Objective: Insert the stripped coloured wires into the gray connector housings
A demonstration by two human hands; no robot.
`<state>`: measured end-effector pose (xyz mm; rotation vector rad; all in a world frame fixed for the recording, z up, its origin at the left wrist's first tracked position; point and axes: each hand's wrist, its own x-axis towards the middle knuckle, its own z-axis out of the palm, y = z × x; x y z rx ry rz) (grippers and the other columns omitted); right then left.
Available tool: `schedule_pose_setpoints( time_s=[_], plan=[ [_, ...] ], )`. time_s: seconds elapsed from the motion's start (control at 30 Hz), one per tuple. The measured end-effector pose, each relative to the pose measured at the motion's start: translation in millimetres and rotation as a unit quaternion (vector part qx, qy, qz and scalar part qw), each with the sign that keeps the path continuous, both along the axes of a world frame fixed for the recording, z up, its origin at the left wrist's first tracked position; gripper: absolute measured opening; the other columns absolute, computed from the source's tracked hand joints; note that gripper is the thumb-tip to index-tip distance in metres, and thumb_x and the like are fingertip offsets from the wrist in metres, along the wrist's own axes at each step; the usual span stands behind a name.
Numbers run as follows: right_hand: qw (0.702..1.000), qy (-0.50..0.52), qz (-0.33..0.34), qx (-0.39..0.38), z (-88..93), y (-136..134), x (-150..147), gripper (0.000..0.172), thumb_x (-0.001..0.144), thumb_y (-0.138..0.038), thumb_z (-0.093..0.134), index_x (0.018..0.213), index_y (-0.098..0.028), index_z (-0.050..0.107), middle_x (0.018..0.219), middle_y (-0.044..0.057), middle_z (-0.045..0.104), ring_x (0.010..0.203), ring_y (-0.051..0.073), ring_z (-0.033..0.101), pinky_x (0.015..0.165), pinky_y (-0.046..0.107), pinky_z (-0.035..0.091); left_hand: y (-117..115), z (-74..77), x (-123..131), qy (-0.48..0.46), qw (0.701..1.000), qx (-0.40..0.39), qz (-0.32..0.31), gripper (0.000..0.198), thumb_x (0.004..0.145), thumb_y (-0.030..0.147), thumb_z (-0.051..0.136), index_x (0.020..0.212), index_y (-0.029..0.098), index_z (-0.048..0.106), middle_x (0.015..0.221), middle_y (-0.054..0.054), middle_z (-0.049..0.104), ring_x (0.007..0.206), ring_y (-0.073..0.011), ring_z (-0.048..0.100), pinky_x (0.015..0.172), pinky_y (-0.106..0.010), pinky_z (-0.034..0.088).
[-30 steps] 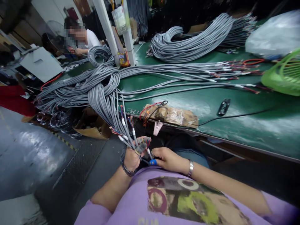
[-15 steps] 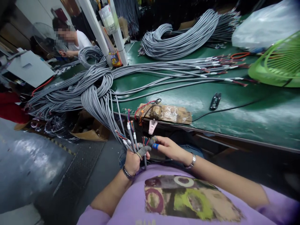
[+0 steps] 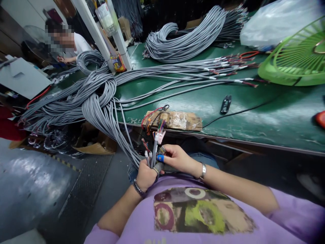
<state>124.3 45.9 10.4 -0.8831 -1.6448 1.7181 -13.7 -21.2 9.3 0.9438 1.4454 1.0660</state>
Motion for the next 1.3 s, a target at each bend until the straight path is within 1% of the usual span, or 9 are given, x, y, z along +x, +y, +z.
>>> schedule_pose_setpoints(
  time_s=[0.1,0.2,0.3,0.47,0.73,0.87,1.03,1.17,1.3],
  plan=[
    [0.995,0.043,0.031,-0.080,-1.1,-3,-2,0.036,0.069,-0.051,0.065,0.066,-0.018,0.052,0.056,-0.002,0.057,0.053,0.013,0.054,0.053,0.026,0.042,1,-3.4,-1,-0.037,0.999,-0.019,0.006,0.024,0.060,0.031,0.077,0.063,0.013,0.061,0.048,0.000,0.060,0.041,-0.0127,0.056,0.042,-0.022,0.043],
    [0.981,0.096,0.042,-0.165,-4.1,-6,-3,0.038,0.071,-0.054,0.062,0.072,-0.019,0.049,0.056,-0.001,0.060,0.053,0.015,0.058,0.054,0.027,0.043,2,-7.7,-2,-0.092,0.994,-0.019,0.061,0.027,0.061,0.035,0.076,0.064,0.014,0.059,0.046,0.000,0.059,0.039,-0.0117,0.055,0.040,-0.020,0.039],
    [0.982,0.091,0.015,-0.163,-7.1,-5,-4,0.039,0.068,-0.053,0.066,0.072,-0.017,0.051,0.057,-0.001,0.060,0.053,0.013,0.055,0.051,0.024,0.038,2,-10.3,-2,-0.132,0.986,-0.003,0.100,0.028,0.061,0.036,0.075,0.065,0.014,0.058,0.046,0.001,0.060,0.040,-0.0109,0.054,0.040,-0.019,0.037],
    [0.988,0.073,-0.015,-0.133,-7.6,-3,-5,0.039,0.065,-0.050,0.070,0.068,-0.015,0.054,0.054,-0.003,0.057,0.049,0.008,0.047,0.049,0.022,0.033,1,-12.4,-3,-0.133,0.984,0.020,0.119,0.027,0.065,0.036,0.073,0.064,0.014,0.059,0.047,0.000,0.060,0.041,-0.0102,0.054,0.040,-0.019,0.036],
    [0.977,0.121,0.081,-0.157,1.5,-3,-8,0.033,0.071,-0.045,0.067,0.082,-0.018,0.051,0.057,-0.003,0.062,0.056,0.015,0.060,0.059,0.028,0.045,0,-14.3,-1,-0.125,0.987,0.022,0.098,0.028,0.064,0.036,0.074,0.061,0.014,0.057,0.044,0.002,0.058,0.036,-0.0092,0.049,0.039,-0.020,0.040],
    [0.970,0.131,0.101,-0.181,0.4,-2,-10,0.029,0.074,-0.043,0.065,0.078,-0.018,0.050,0.054,-0.002,0.063,0.054,0.015,0.061,0.058,0.028,0.045,-1,-14.1,0,-0.119,0.989,0.014,0.090,0.028,0.063,0.035,0.075,0.060,0.014,0.058,0.043,0.001,0.057,0.036,-0.0094,0.049,0.038,-0.020,0.040],
    [0.979,0.105,0.059,-0.166,-7.5,-1,-9,0.031,0.071,-0.044,0.067,0.073,-0.017,0.052,0.054,-0.001,0.062,0.051,0.012,0.057,0.052,0.024,0.038,0,-12.8,-2,-0.140,0.986,0.017,0.086,0.026,0.063,0.032,0.075,0.059,0.014,0.058,0.043,0.001,0.057,0.037,-0.0094,0.049,0.038,-0.020,0.040],
    [0.980,0.106,0.024,-0.166,-12.8,-4,-8,0.028,0.071,-0.041,0.068,0.072,-0.017,0.053,0.056,-0.001,0.061,0.052,0.012,0.054,0.052,0.024,0.036,2,-12.5,-3,-0.143,0.985,0.028,0.094,0.024,0.065,0.031,0.073,0.060,0.014,0.057,0.044,0.001,0.057,0.037,-0.0090,0.049,0.039,-0.020,0.041],
    [0.977,0.101,-0.049,-0.181,-15.3,-5,-9,0.024,0.067,-0.034,0.071,0.066,-0.016,0.055,0.056,-0.003,0.056,0.049,0.008,0.045,0.049,0.022,0.033,3,-12.3,-2,-0.138,0.986,0.023,0.094,0.025,0.065,0.032,0.073,0.060,0.014,0.057,0.044,0.001,0.057,0.037,-0.0090,0.049,0.039,-0.020,0.041]
  ],
)
